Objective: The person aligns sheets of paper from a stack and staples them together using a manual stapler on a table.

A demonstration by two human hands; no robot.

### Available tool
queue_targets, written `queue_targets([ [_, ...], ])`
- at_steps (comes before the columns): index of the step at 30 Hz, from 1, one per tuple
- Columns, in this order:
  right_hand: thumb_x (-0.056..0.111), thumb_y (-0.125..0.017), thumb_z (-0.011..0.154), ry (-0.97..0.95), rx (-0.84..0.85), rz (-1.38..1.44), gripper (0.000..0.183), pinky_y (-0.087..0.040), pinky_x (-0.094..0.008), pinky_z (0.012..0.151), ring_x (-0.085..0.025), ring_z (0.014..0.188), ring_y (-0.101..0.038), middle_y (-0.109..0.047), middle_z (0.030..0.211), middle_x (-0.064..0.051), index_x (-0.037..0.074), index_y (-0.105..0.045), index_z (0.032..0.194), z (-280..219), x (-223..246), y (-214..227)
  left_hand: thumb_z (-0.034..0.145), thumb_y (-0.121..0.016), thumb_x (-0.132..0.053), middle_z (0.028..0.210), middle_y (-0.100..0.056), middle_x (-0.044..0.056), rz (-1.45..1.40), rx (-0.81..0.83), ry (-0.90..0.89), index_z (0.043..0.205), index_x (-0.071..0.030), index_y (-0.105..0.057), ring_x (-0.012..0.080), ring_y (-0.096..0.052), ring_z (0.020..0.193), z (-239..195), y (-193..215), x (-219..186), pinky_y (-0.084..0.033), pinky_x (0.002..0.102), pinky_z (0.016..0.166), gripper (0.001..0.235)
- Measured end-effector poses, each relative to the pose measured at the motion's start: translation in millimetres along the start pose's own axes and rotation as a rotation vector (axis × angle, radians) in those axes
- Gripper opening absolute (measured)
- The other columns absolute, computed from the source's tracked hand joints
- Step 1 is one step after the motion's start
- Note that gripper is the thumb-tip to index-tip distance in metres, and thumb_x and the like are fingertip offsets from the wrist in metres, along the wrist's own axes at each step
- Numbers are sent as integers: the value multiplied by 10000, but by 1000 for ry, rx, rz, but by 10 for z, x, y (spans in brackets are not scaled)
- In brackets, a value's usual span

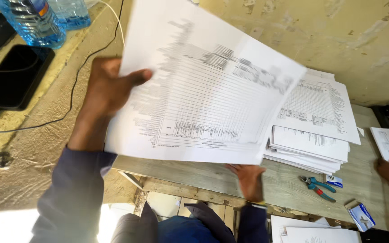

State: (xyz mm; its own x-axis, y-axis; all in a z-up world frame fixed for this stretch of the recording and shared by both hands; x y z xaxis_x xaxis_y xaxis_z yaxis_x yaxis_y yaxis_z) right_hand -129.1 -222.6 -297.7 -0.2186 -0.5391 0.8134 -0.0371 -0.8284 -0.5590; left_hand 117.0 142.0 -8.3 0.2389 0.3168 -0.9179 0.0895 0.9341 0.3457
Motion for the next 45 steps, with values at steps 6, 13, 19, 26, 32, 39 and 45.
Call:
queue_targets([
  [6,373,-793,1036,186,-36,145,719,-595,-436,835,-229,922,-686,-736,1121,-138,13,-454,1557,376,-337,-121,760,-926,-228,936,-775,40,-277,-374,397,932,-59,-797,147,-670,815,-998,-88,1359,-541,351,640,273],
  [13,372,-799,883,-174,-276,-252,702,-693,-451,739,-304,952,-778,-772,1230,-181,-1,-587,1439,731,-877,191,878,-933,-374,889,-773,153,-157,-644,832,938,11,-717,252,-663,706,-2447,-461,2587,-483,352,591,446],
  [19,376,-799,925,-359,-111,-356,542,-582,-329,560,-165,702,-681,-747,901,-73,25,-679,1320,1152,-1206,520,857,-959,-335,773,-634,-24,-443,-970,991,916,-129,-716,127,-420,609,-2978,-1023,2739,-349,308,608,324],
  [26,238,-721,1032,-343,-266,-391,236,-612,-318,478,-201,614,-735,-733,818,-113,40,-650,1140,1912,-1123,861,909,-933,-346,1112,-633,265,-434,-905,952,1267,96,-547,344,-652,973,-2390,-1712,2908,-502,439,857,688],
  [32,159,-683,1041,-410,-383,-548,380,-690,-497,586,-374,769,-782,-734,1043,-260,-40,-598,1354,2116,-1126,1145,863,-951,-283,713,-679,121,-458,-989,896,958,7,-724,186,-659,519,-2242,-1958,3064,-506,309,518,380],
  [39,110,-700,950,702,35,-1323,700,-343,-610,1206,-558,1384,-500,-533,1478,-352,-76,-463,1582,2426,130,127,871,-942,-259,814,-705,174,-556,-960,954,1093,38,-641,216,-678,559,-2274,-2083,3331,-566,352,614,478],
  [45,299,-799,970,259,398,-1409,161,-537,-530,909,-418,986,-738,-772,927,-90,150,-741,948,3380,304,-427,888,-930,-244,882,-709,173,-548,-907,957,1174,42,-598,232,-707,629,-2270,-1990,3371,-593,372,697,523],
])
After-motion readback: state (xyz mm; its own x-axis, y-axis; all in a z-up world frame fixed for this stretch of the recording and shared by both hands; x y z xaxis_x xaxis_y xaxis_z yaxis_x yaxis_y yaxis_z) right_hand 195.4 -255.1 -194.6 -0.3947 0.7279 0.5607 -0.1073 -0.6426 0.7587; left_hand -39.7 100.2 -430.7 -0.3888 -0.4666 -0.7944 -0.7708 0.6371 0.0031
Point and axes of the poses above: each hand's wrist, its own z-axis towards the middle knuckle, its own y-axis out of the back of the hand, x = y × z, the point moved 7 cm from there along z, towards the middle knuckle
